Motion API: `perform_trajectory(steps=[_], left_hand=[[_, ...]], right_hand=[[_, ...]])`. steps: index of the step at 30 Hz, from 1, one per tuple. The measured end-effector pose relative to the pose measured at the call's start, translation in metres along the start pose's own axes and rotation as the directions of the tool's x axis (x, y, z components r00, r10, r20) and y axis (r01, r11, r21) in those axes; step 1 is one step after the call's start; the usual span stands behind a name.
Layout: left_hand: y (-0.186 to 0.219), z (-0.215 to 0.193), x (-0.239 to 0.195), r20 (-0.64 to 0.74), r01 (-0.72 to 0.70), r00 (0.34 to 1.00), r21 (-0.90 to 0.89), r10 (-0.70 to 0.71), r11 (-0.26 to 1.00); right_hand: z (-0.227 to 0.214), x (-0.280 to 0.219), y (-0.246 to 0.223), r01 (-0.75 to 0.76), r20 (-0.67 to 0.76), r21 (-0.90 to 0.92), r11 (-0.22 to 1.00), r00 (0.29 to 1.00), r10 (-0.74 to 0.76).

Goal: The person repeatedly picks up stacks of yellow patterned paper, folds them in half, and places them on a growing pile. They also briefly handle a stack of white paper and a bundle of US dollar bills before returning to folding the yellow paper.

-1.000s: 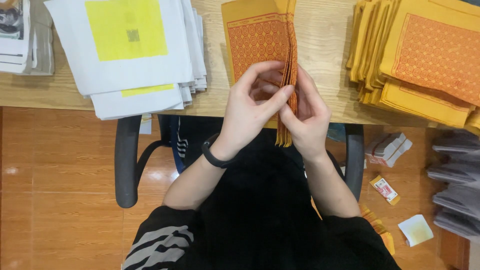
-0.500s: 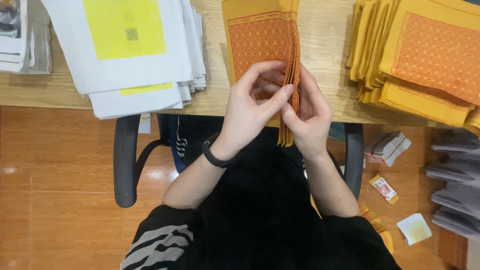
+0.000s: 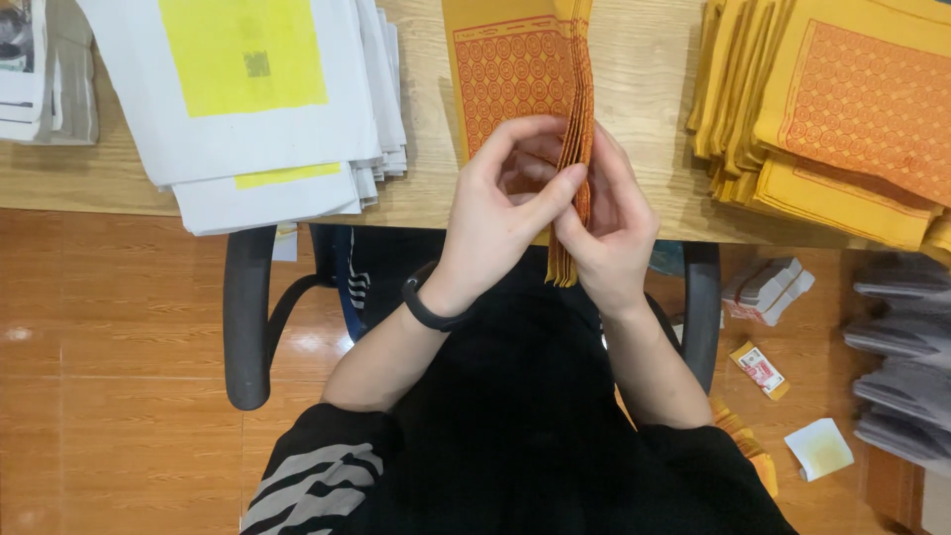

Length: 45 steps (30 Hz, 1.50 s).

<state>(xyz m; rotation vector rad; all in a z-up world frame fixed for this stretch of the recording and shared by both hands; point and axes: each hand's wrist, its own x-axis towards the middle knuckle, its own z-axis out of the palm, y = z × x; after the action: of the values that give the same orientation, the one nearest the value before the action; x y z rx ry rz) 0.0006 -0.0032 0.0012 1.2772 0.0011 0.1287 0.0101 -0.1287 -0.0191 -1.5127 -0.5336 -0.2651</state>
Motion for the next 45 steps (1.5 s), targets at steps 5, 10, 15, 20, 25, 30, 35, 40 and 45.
perform_trajectory(steps=[5, 10, 15, 20, 25, 30, 35, 40, 45], left_hand=[[-0.002, -0.001, 0.000, 0.009, -0.026, 1.000, -0.006, 0.026, 1.000], [-0.015, -0.005, -0.001, -0.015, -0.039, 0.999, 0.004, 0.039, 0.999], [-0.001, 0.002, -0.006, -0.049, -0.220, 0.969, 0.267, 0.241, 0.938], [0.013, 0.000, -0.011, -0.048, -0.289, 0.949, 0.264, 0.312, 0.920], [0.047, -0.022, -0.012, -0.019, -0.312, 0.938, 0.383, 0.345, 0.869], [0.041, -0.058, -0.008, -0.051, -0.188, 0.974, 0.347, 0.219, 0.919], [0.036, -0.062, -0.011, -0.061, -0.106, 0.990, 0.267, 0.127, 0.958], [0.043, -0.054, -0.007, -0.017, -0.106, 0.993, 0.286, 0.116, 0.952], [0.058, -0.015, 0.016, 0.106, -0.268, 0.963, 0.353, 0.247, 0.896]], right_hand=[[-0.004, 0.000, 0.002, 0.004, 0.006, 0.020, 1.000, 1.000, -0.004], [-0.002, -0.005, 0.005, 0.018, -0.012, 0.019, 1.000, 1.000, -0.017], [0.006, -0.004, -0.009, 0.149, 0.000, -0.354, 0.923, 0.987, -0.159], [0.001, 0.013, -0.045, 0.268, 0.102, -0.529, 0.805, 0.962, -0.253], [-0.115, 0.028, -0.081, -0.105, -0.244, -0.500, 0.860, 0.969, -0.024], [-0.285, 0.033, -0.031, -0.184, -0.232, -0.497, 0.848, 0.970, 0.075], [-0.307, 0.047, -0.021, -0.608, -0.458, -0.378, 0.698, 0.778, 0.430], [-0.323, 0.046, -0.012, -0.603, -0.446, -0.510, 0.613, 0.795, 0.411], [-0.332, 0.031, -0.027, -0.523, -0.530, -0.700, 0.487, 0.837, 0.136]])
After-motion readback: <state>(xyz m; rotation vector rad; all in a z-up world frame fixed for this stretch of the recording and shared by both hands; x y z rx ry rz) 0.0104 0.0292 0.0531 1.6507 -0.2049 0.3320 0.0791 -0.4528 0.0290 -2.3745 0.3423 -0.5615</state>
